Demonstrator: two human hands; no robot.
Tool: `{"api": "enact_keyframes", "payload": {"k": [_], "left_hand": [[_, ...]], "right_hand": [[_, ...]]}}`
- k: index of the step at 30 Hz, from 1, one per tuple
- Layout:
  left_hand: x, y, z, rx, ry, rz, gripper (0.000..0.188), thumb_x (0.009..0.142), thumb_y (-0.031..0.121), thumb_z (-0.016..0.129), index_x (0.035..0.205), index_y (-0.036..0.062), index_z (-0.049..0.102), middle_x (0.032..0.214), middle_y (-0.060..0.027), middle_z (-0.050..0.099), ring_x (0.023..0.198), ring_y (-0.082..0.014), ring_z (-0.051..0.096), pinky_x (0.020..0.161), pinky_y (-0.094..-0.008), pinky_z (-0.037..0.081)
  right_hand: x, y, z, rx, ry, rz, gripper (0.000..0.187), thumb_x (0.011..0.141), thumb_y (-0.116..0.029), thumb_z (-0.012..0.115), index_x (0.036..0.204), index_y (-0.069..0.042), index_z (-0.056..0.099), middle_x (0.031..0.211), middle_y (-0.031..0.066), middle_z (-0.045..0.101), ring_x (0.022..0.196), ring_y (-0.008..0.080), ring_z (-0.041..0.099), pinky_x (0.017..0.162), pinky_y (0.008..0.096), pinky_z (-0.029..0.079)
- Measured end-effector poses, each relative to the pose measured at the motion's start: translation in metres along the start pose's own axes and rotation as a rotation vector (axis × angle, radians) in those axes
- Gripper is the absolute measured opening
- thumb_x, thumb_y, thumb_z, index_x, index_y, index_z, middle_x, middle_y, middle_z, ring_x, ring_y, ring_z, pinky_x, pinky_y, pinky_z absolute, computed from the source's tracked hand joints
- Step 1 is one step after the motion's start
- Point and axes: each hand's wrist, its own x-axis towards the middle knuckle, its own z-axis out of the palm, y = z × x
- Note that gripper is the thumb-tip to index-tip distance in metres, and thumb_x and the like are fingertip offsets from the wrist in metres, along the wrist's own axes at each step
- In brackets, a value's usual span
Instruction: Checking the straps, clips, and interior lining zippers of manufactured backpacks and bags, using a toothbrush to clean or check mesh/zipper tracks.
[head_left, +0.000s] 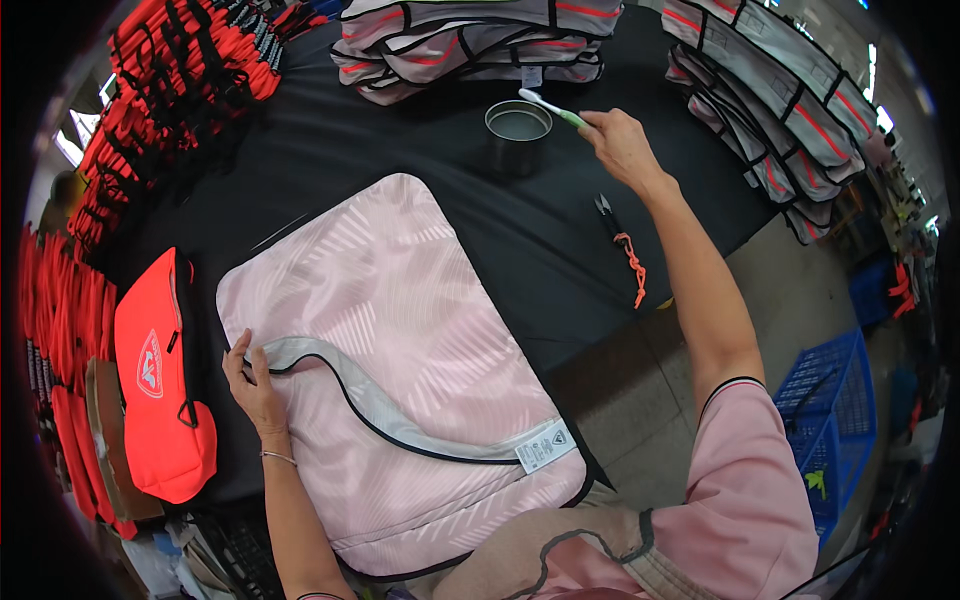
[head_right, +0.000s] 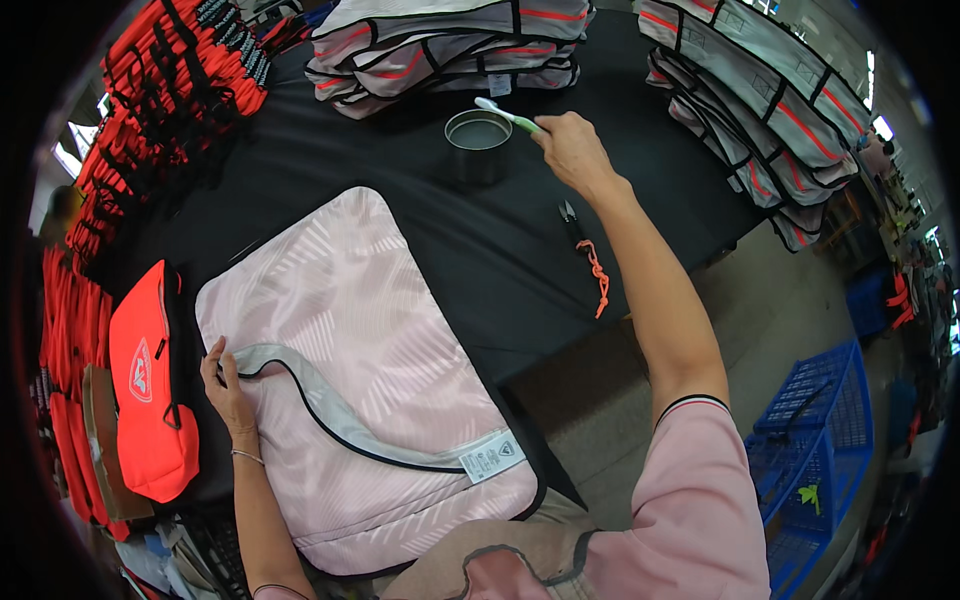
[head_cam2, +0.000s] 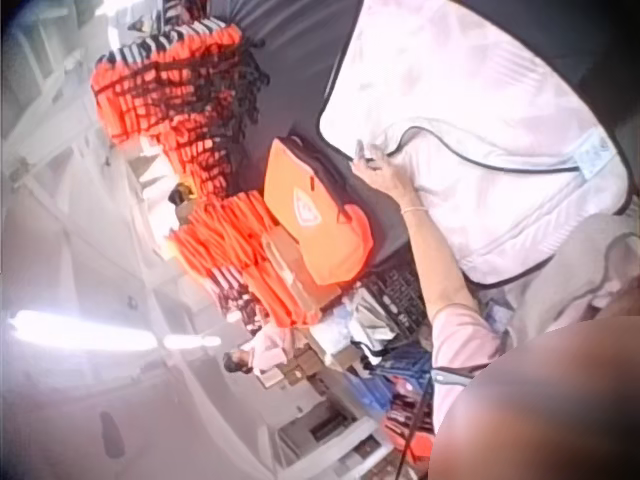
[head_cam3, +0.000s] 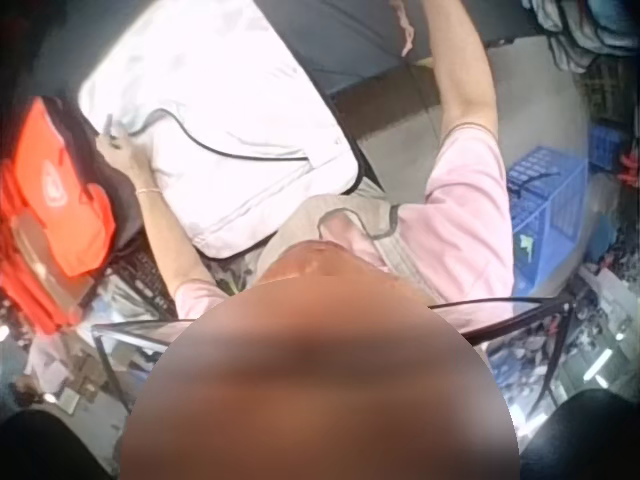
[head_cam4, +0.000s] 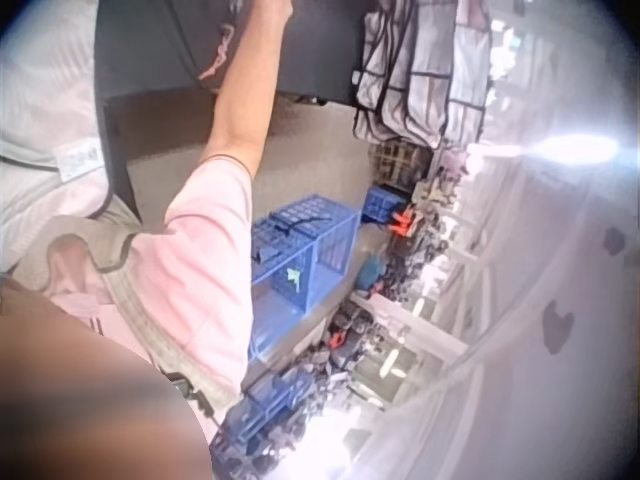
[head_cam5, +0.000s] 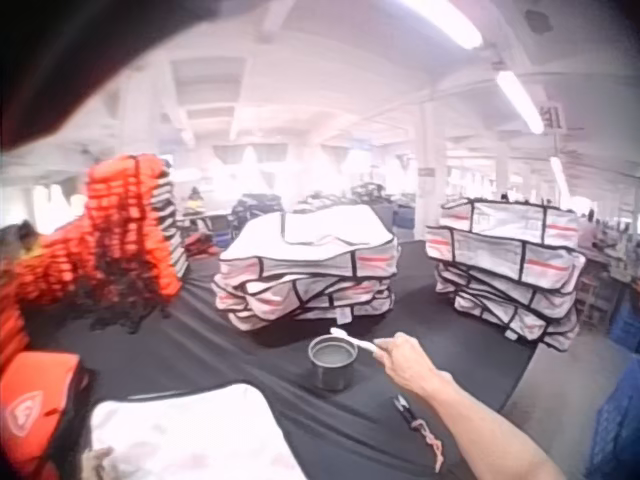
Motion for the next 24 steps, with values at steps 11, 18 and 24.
{"api": "enact_keyframes", "payload": {"k": [11, 18, 24], "left_hand": [[-0.002, 0.007, 0.006, -0.098, -0.011, -0.102, 0.033, 0.082, 0.002, 0.062, 0.114, 0.0003, 0.062, 0.113, -0.0087, 0.059, 0.109, -0.0214, 0.055, 0.098, -0.0319, 0.04], [0.001, 0.026, 0.012, -0.138, 0.206, -0.06, 0.049, 0.087, 0.022, 0.071, 0.125, -0.0042, 0.053, 0.124, -0.0159, 0.053, 0.116, -0.0256, 0.053, 0.102, -0.0339, 0.039], [0.02, 0.021, -0.013, 0.23, 0.03, -0.284, 0.063, 0.08, 0.037, 0.077, 0.116, -0.0104, 0.056, 0.113, -0.0226, 0.062, 0.106, -0.0307, 0.061, 0.093, -0.0364, 0.046]], "right_hand": [[0.045, -0.029, 0.02, -0.397, -0.238, 0.008, 0.019, 0.086, -0.014, 0.06, 0.097, -0.004, 0.07, 0.094, 0.0207, 0.07, 0.085, 0.0394, 0.069, 0.072, 0.0476, 0.055], [0.03, -0.035, -0.006, -0.291, -0.161, 0.075, 0.019, 0.09, -0.017, 0.057, 0.096, -0.005, 0.069, 0.093, 0.0186, 0.071, 0.089, 0.0386, 0.069, 0.076, 0.0481, 0.054], [0.0, -0.005, 0.021, -0.246, -0.124, 0.092, 0.019, 0.092, -0.015, 0.051, 0.098, -0.007, 0.067, 0.094, 0.02, 0.069, 0.09, 0.0423, 0.067, 0.077, 0.0519, 0.053]]}}
